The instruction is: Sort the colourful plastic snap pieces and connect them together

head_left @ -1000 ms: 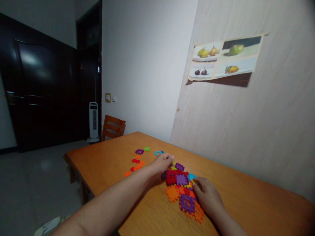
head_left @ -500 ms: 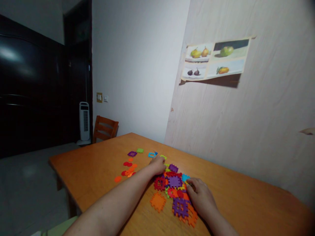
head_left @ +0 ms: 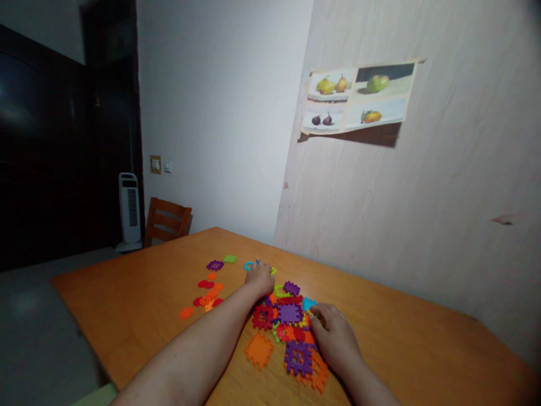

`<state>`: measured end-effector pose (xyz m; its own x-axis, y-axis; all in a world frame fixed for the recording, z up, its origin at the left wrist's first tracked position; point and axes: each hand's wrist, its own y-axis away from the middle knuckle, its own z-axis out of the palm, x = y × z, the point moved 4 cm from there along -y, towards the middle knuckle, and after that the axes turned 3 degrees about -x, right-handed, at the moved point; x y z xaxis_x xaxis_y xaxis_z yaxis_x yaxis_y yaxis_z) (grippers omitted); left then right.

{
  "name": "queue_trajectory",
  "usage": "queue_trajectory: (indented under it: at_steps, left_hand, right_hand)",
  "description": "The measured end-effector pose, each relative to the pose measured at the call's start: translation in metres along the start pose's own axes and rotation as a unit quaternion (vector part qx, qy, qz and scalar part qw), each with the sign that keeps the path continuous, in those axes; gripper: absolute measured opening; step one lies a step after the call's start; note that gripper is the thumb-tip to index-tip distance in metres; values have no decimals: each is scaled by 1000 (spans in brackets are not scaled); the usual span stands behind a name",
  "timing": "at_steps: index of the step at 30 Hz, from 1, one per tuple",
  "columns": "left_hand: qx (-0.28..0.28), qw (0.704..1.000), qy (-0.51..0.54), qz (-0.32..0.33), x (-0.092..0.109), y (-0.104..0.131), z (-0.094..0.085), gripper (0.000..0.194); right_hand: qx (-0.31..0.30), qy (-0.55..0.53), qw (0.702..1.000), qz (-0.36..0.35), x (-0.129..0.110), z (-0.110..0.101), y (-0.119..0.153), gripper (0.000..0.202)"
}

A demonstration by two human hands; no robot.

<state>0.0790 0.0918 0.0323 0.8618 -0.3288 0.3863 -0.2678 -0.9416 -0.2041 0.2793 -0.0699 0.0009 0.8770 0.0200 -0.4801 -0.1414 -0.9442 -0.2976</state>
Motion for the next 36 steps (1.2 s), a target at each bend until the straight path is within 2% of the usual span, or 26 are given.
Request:
queue_trajectory:
  at_steps: [6, 12, 15, 18, 19, 21, 22, 24, 26, 28, 31, 33, 36]
  left_hand:
    - [-14, 999, -34, -9, -4, 2, 3, 24]
    - [-6, 1000, -14, 9, -6, 0, 1, 21]
    - [-40, 994, 98, 3, -7, -2, 2, 31]
    - [-98, 956, 276, 15, -4, -3, -3, 44]
    - [-103, 942, 318, 26, -3, -5, -7, 48]
    - [-71, 920, 384, 30, -5, -8, -19, 54]
    - [-35, 918, 395, 18, -9, -11, -26, 54]
    - [50, 929, 365, -24, -21, -14, -36, 51]
    - [97, 941, 318, -59, -33, -14, -39, 43]
    - [89, 967, 225, -78, -41, -13, -34, 35]
    - [46, 993, 57, -88, -46, -8, -24, 31]
    - [19, 996, -13, -85, -46, -4, -19, 31]
    - [-3, 995, -56, -82, -45, 0, -16, 30]
  right_hand:
    - [0, 3, 1000, 0, 0, 0, 0, 29]
    - [2, -2, 1000, 1, 0, -1, 2, 30]
    - [-1, -3, 1000, -1, 1, -2, 2, 31]
    - [3, -2, 1000, -4, 2, -1, 2, 32]
    - [5, -2, 1000, -4, 3, 0, 2, 32]
    - [5, -2, 1000, -5, 5, 0, 1, 32]
    - [3, -2, 1000, -5, 5, 1, 1, 32]
    - [-1, -3, 1000, -5, 5, 1, 1, 33]
    - [-5, -5, 1000, -3, 4, 0, 1, 33]
    - [-8, -7, 1000, -1, 3, 0, 1, 32]
    - [-6, -10, 1000, 0, 3, -1, 1, 32]
    - [-3, -12, 1000, 0, 4, 0, 1, 32]
    - [-5, -12, 1000, 0, 6, 1, 1, 32]
